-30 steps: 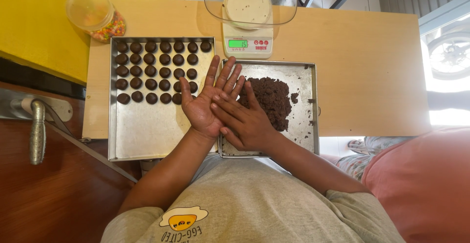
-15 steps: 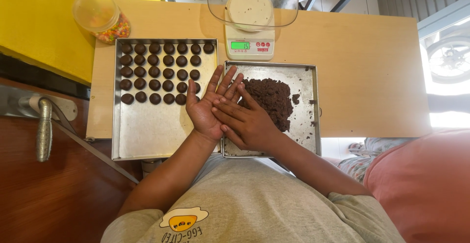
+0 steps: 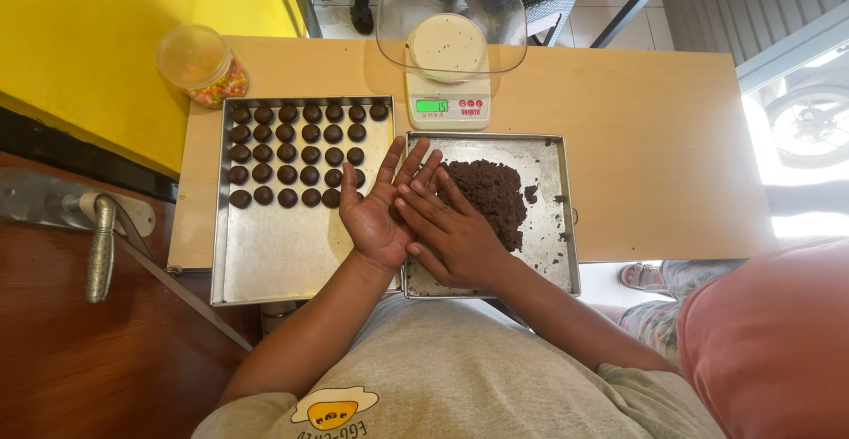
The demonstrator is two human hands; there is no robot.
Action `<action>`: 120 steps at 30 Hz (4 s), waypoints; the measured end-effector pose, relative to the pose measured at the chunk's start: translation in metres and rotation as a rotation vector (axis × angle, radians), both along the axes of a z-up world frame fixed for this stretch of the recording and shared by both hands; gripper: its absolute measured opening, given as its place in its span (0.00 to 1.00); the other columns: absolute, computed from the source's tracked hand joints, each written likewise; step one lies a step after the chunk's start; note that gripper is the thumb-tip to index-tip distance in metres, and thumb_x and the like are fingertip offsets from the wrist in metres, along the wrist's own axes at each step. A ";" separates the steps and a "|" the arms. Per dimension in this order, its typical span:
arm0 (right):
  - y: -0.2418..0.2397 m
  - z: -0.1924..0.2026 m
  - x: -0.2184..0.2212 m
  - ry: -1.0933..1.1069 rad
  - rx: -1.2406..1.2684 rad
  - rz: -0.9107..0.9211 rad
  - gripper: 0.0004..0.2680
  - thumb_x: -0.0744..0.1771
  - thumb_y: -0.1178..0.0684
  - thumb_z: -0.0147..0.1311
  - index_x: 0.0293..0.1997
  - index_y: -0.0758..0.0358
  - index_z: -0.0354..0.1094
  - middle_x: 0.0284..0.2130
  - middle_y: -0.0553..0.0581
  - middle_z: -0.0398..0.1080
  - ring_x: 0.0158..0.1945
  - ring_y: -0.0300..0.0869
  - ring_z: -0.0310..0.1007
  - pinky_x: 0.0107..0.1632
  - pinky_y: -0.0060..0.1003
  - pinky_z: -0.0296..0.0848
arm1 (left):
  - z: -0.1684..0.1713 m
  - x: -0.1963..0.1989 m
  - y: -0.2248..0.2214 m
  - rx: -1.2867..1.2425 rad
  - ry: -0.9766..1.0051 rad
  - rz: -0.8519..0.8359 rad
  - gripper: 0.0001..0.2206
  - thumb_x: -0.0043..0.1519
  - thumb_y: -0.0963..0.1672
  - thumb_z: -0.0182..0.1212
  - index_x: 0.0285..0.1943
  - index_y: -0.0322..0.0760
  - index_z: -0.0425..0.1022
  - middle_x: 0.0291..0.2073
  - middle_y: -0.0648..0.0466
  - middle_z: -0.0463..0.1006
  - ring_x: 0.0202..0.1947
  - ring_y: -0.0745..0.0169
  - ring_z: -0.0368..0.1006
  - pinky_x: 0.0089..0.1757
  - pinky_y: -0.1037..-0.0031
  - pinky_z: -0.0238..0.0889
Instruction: Rolling small portions of dark dough into uniform balls and placing them on a baking tray, occasionally using a scale for weight consistency.
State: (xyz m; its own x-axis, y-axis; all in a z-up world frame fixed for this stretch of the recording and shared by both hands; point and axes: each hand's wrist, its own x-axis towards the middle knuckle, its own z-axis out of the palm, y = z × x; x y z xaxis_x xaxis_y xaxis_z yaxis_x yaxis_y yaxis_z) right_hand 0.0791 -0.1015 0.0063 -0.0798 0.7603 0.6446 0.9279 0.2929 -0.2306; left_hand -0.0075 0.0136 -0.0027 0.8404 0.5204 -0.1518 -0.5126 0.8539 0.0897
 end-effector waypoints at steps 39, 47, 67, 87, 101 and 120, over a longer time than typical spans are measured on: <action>-0.001 -0.005 -0.020 0.213 -0.022 -0.006 0.21 0.70 0.44 0.50 0.70 0.65 0.63 0.68 0.65 0.64 0.72 0.55 0.61 0.75 0.54 0.50 | -0.010 -0.002 0.002 0.032 -0.041 0.009 0.36 0.64 0.63 0.44 0.71 0.40 0.67 0.70 0.41 0.67 0.73 0.40 0.58 0.70 0.51 0.49; -0.003 0.007 -0.009 0.190 -0.047 -0.083 0.18 0.71 0.52 0.48 0.69 0.66 0.63 0.65 0.64 0.66 0.71 0.56 0.61 0.75 0.54 0.49 | 0.004 -0.006 -0.001 0.302 -0.080 -0.138 0.38 0.66 0.65 0.36 0.79 0.45 0.57 0.79 0.48 0.51 0.79 0.46 0.42 0.72 0.54 0.37; 0.008 0.046 0.001 0.280 -0.031 0.011 0.12 0.66 0.51 0.63 0.55 0.56 0.77 0.61 0.61 0.70 0.72 0.60 0.59 0.77 0.61 0.39 | 0.028 0.004 0.005 0.113 -0.161 -0.159 0.41 0.62 0.67 0.36 0.79 0.47 0.56 0.79 0.47 0.53 0.79 0.44 0.46 0.72 0.49 0.45; 0.022 0.077 0.038 0.288 0.188 -0.206 0.10 0.68 0.59 0.63 0.53 0.70 0.69 0.45 0.64 0.75 0.54 0.55 0.75 0.71 0.65 0.63 | 0.048 0.002 0.014 0.997 0.424 0.098 0.16 0.68 0.46 0.59 0.62 0.35 0.73 0.46 0.50 0.81 0.44 0.65 0.78 0.43 0.75 0.74; 0.011 0.040 0.035 0.334 0.093 -0.141 0.13 0.64 0.58 0.71 0.52 0.66 0.78 0.38 0.59 0.78 0.48 0.53 0.78 0.69 0.57 0.60 | -0.002 -0.014 0.010 0.884 0.481 0.006 0.15 0.69 0.48 0.62 0.56 0.31 0.77 0.40 0.45 0.82 0.36 0.61 0.81 0.37 0.77 0.71; 0.095 0.008 0.067 -0.003 -0.250 -0.193 0.09 0.68 0.48 0.66 0.49 0.56 0.75 0.38 0.52 0.72 0.42 0.46 0.68 0.46 0.43 0.64 | 0.006 -0.121 0.064 0.875 0.915 0.340 0.12 0.66 0.47 0.61 0.56 0.41 0.73 0.44 0.55 0.80 0.33 0.71 0.73 0.35 0.82 0.60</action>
State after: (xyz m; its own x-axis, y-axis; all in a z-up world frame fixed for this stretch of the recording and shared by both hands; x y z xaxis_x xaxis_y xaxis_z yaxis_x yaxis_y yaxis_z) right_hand 0.1458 -0.0068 0.0140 0.0794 0.8967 0.4355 0.9617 0.0461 -0.2702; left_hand -0.1287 0.0779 0.0032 0.4214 0.9014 -0.0996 -0.1478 0.1767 0.9731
